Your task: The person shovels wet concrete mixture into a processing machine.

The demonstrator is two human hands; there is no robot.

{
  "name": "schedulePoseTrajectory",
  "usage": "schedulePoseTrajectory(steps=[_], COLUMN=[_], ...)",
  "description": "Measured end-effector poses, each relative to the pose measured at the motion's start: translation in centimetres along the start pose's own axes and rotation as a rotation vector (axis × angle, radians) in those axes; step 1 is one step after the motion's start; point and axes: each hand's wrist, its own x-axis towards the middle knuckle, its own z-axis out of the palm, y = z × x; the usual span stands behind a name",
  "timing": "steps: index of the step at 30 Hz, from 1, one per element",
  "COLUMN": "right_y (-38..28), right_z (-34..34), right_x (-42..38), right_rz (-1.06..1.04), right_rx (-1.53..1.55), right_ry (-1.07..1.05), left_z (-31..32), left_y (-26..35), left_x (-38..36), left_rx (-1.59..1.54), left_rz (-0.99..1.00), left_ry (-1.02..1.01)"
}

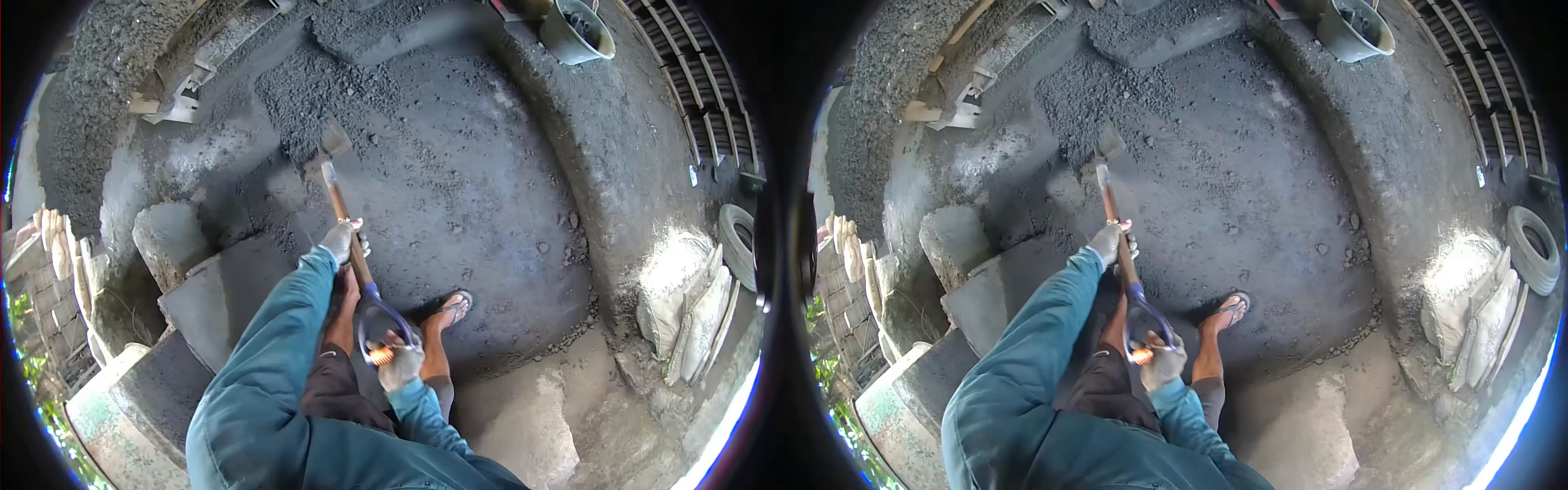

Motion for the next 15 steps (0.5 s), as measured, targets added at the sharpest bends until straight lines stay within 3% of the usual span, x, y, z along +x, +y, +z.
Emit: schedulePoseTrajectory(steps=[2, 3, 5, 6, 8, 12, 15], right_y=[2.2, 2.8, 4.0, 5.0, 2.9, 1.5, 2.9], right_z=[4.2, 5.9, 8.0, 9.6, 11.2, 6.1, 7.7], right_x=[-0.3, -2.2, -3.5, -3.0, -2.2, -0.3, -0.8], right_rz=[-0.002, 0.003, -0.018, -0.052, 0.006, 0.065, 0.028], right_rx=[-0.020, 0.200, 0.017, 0.037, 0.019, 0.074, -0.016], right_ry=[-0.053, -0.106, -0.123, -0.052, -0.127, -0.111, 0.000], left_z=[-1.5, -2.5, -4.0, -4.4, -3.6, -1.2, -2.1], left_y=[3.3, 4.2, 5.3, 6.4, 8.2, 4.4, 5.4], left_x=[-0.4, -0.7, -0.6, -0.9, 1.0, 0.8, 0.0], left_rx=[0.079, 0.125, 0.210, 0.236, 0.199, 0.217, 0.256], left_rz=[-0.065, -0.119, -0.044, -0.068, -0.037, 0.013, 0.007], left_ry=[0.057, 0.072, 0.073, 0.041, -0.017, 0.067, 0.080])
